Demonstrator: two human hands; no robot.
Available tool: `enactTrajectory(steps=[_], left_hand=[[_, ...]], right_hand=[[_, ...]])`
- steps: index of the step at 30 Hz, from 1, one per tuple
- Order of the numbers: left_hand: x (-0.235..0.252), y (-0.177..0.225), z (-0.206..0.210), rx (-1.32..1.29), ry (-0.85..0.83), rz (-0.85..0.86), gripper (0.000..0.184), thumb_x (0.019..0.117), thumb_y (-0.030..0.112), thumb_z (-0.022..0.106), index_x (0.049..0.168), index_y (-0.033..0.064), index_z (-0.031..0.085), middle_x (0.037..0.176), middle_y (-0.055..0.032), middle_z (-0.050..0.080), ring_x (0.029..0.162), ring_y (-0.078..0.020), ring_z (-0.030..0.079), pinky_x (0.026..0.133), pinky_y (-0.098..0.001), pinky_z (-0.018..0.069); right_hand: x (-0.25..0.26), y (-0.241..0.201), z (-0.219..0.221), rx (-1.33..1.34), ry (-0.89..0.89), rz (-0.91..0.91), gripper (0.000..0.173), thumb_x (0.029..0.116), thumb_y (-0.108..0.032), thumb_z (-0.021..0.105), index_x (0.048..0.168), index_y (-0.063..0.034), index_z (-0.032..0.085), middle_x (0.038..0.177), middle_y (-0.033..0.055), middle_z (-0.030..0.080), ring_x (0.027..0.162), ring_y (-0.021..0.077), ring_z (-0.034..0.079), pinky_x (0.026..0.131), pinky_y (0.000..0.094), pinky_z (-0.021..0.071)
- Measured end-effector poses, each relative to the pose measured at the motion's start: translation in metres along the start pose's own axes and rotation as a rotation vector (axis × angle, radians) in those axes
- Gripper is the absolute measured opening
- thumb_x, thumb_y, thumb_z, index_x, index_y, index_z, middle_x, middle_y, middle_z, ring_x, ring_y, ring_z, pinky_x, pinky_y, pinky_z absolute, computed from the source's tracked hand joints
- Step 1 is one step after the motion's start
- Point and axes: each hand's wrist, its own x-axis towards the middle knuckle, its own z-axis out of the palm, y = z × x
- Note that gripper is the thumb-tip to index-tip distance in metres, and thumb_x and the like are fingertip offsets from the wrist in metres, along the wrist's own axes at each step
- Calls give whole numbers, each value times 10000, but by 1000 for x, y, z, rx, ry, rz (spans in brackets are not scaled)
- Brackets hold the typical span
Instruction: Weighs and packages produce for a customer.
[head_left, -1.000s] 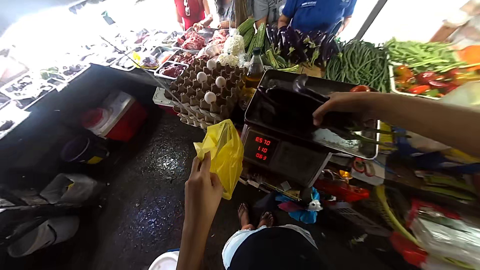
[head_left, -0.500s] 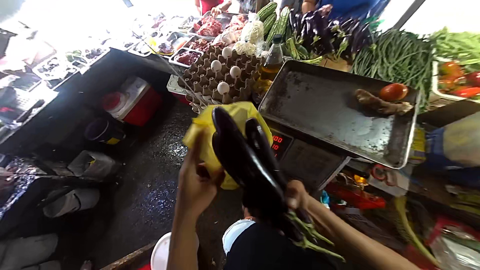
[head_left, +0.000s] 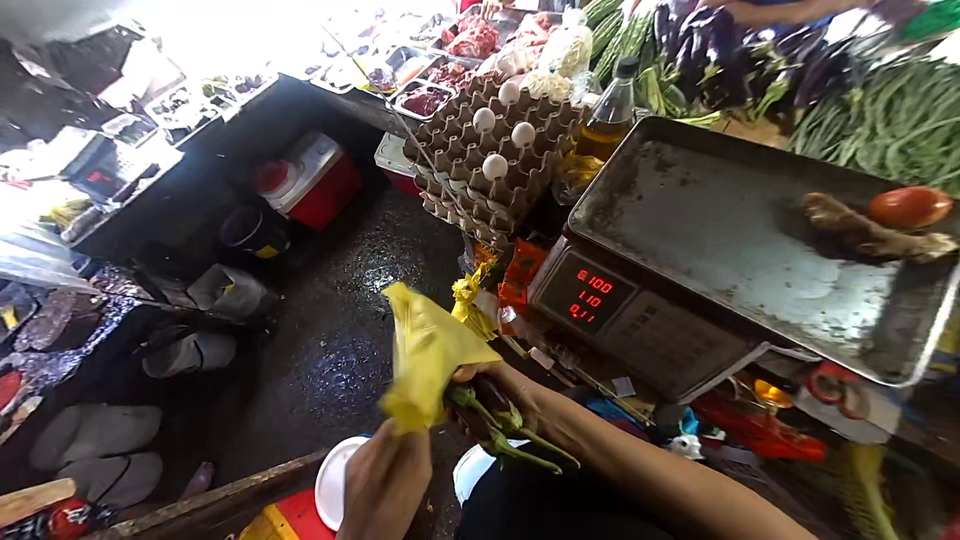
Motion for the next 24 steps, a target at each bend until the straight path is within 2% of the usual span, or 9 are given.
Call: enactTrajectory(steps=[3, 5, 9, 11, 15, 17, 20, 22, 24], left_hand=[[11, -19, -16, 151, 316, -50, 151, 976, 178, 663, 938, 33, 684, 892, -74, 631, 932, -139, 602, 918, -249, 463], [13, -28, -27, -36, 181, -43, 115, 994, 164, 591, 892, 117, 618, 1011, -4, 660, 1121, -110, 599, 1096, -296, 398], [7, -7, -30, -934, -367, -354, 175, 1028, 171, 503, 1192, 221, 542, 913, 101, 639, 733, 36, 613, 633, -131, 527], [6, -2, -26, -1191, -506, -394, 342, 1069, 199, 468, 1403, 269, 466, 1075, 69, 658, 737, 5, 577, 624, -149, 481], [8, -1, -1, -1212, -420, -344, 293, 1119, 221, 365, 1374, 243, 509, 1207, 58, 663, 621, 58, 473, 538, -106, 386], [12, -4, 9, -1159, -326, -383, 277, 1121, 248, 366, 1320, 258, 558, 1187, 80, 660, 619, 65, 477, 530, -102, 386], [18, -16, 19, -1135, -175, -516, 242, 1110, 264, 417, 1272, 255, 596, 1188, 80, 672, 625, 55, 515, 523, -101, 410], [19, -22, 25, -1179, -113, -611, 227, 1098, 191, 434, 1258, 198, 595, 1162, 38, 686, 612, 32, 520, 510, -114, 412], [21, -24, 26, -1204, -114, -715, 250, 1073, 105, 429, 1218, 166, 623, 1090, 35, 702, 567, 26, 504, 478, -119, 403]], right_hand=[[7, 14, -3, -52, -66, 74, 220, 937, -323, 564, 933, -124, 656, 769, 50, 685, 626, 134, 675, 559, 288, 589], [6, 21, -4, -11, -47, 63, 243, 951, -338, 548, 921, -123, 657, 749, 55, 680, 613, 139, 672, 554, 292, 587], [9, 21, -11, 44, 85, -88, 318, 1025, -367, 451, 966, -111, 631, 760, 61, 678, 629, 140, 667, 582, 292, 588], [13, 20, -14, 120, 175, -179, 341, 1049, -382, 437, 983, -112, 634, 775, 49, 669, 644, 127, 656, 580, 283, 579], [28, 20, -24, 242, 285, -304, 349, 1076, -405, 407, 1052, -134, 625, 852, 40, 676, 734, 135, 667, 647, 319, 586], [35, 21, -22, 70, 482, -303, 396, 1085, -444, 370, 1105, -135, 616, 872, 46, 681, 743, 148, 671, 633, 342, 583], [27, 23, -36, -373, 619, -46, 657, 1075, -598, 254, 1444, -120, 514, 1365, 134, 598, 1263, 264, 571, 1038, 527, 474], [13, 19, -34, -873, 701, 85, 797, 1081, -605, 219, 1299, 55, 610, 1281, 274, 629, 1228, 402, 594, 1017, 625, 453], [-14, 6, -23, -1336, 691, 170, 759, 1075, -605, 236, 1197, 10, 664, 1171, 239, 677, 1145, 393, 647, 958, 624, 490]])
